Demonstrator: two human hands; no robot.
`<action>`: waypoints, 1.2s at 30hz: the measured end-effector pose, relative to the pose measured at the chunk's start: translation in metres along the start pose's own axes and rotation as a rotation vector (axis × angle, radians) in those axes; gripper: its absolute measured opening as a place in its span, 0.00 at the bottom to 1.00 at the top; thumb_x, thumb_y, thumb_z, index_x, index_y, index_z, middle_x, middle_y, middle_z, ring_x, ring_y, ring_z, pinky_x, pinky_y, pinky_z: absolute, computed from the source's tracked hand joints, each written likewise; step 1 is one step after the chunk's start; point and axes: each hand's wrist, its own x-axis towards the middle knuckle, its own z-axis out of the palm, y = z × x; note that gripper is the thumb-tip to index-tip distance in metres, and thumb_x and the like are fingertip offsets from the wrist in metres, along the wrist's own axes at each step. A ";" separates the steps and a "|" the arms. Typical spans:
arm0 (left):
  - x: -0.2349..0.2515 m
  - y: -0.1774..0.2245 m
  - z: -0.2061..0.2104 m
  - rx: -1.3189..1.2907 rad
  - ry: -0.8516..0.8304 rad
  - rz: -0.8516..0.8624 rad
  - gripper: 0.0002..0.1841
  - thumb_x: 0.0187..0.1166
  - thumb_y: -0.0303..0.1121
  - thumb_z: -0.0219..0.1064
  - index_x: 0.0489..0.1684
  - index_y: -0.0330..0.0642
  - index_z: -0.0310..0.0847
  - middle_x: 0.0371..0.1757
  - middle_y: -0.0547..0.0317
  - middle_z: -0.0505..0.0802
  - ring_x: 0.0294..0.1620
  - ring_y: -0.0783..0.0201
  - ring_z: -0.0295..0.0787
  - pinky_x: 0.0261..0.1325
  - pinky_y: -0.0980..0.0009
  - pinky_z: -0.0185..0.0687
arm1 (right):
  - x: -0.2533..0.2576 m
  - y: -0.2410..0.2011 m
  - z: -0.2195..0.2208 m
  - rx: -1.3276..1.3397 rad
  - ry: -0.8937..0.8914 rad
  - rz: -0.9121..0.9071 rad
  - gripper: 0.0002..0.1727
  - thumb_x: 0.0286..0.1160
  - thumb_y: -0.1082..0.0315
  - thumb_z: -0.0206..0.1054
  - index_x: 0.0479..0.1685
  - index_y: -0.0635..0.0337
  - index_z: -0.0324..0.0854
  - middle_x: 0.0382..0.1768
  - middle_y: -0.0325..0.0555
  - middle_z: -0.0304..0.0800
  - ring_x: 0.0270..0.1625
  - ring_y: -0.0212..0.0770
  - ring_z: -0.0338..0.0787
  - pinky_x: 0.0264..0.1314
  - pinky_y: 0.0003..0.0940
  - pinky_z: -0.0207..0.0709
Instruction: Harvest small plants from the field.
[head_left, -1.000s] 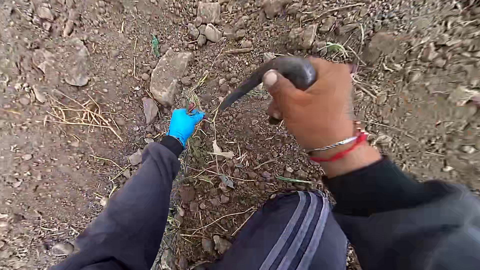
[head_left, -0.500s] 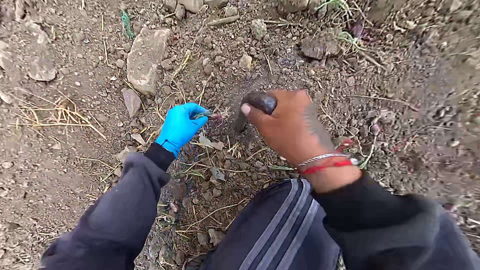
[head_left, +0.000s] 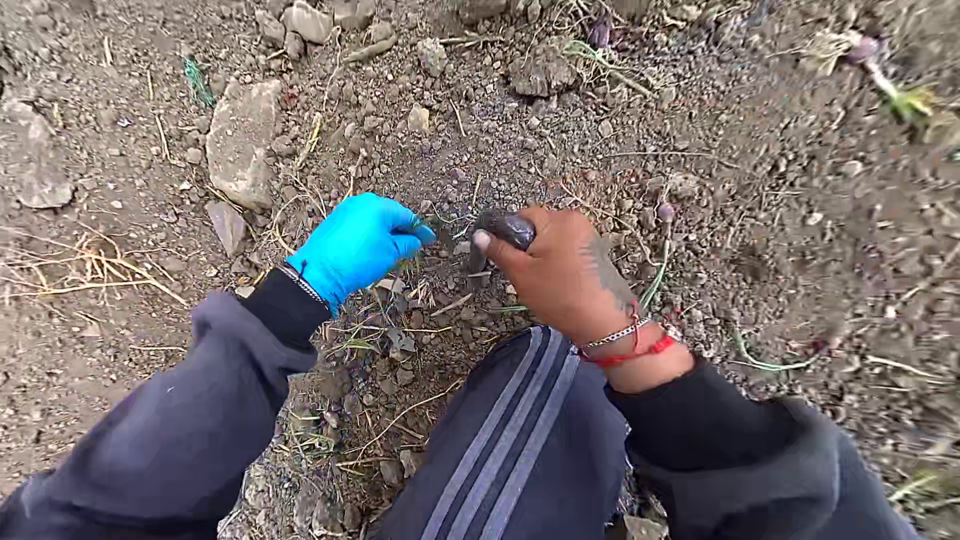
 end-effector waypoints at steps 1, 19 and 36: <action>0.002 0.017 -0.002 -0.036 0.012 -0.035 0.08 0.82 0.32 0.72 0.52 0.49 0.94 0.49 0.61 0.98 0.50 0.68 0.95 0.63 0.61 0.89 | 0.002 0.003 0.000 0.009 -0.025 0.012 0.20 0.86 0.51 0.65 0.38 0.60 0.84 0.21 0.45 0.78 0.22 0.43 0.77 0.25 0.45 0.69; 0.013 0.026 0.126 0.158 0.152 0.061 0.20 0.78 0.36 0.74 0.69 0.47 0.87 0.60 0.46 0.89 0.61 0.49 0.88 0.65 0.49 0.85 | -0.109 0.026 -0.137 0.292 0.261 0.027 0.12 0.78 0.48 0.72 0.40 0.46 0.86 0.18 0.31 0.80 0.15 0.30 0.77 0.15 0.27 0.73; 0.012 0.040 0.061 -0.152 0.202 -0.166 0.06 0.83 0.34 0.71 0.42 0.41 0.91 0.46 0.57 0.96 0.49 0.66 0.92 0.60 0.59 0.85 | -0.011 0.032 -0.013 0.188 -0.043 0.119 0.17 0.84 0.53 0.68 0.44 0.61 0.88 0.29 0.47 0.85 0.30 0.43 0.84 0.36 0.49 0.77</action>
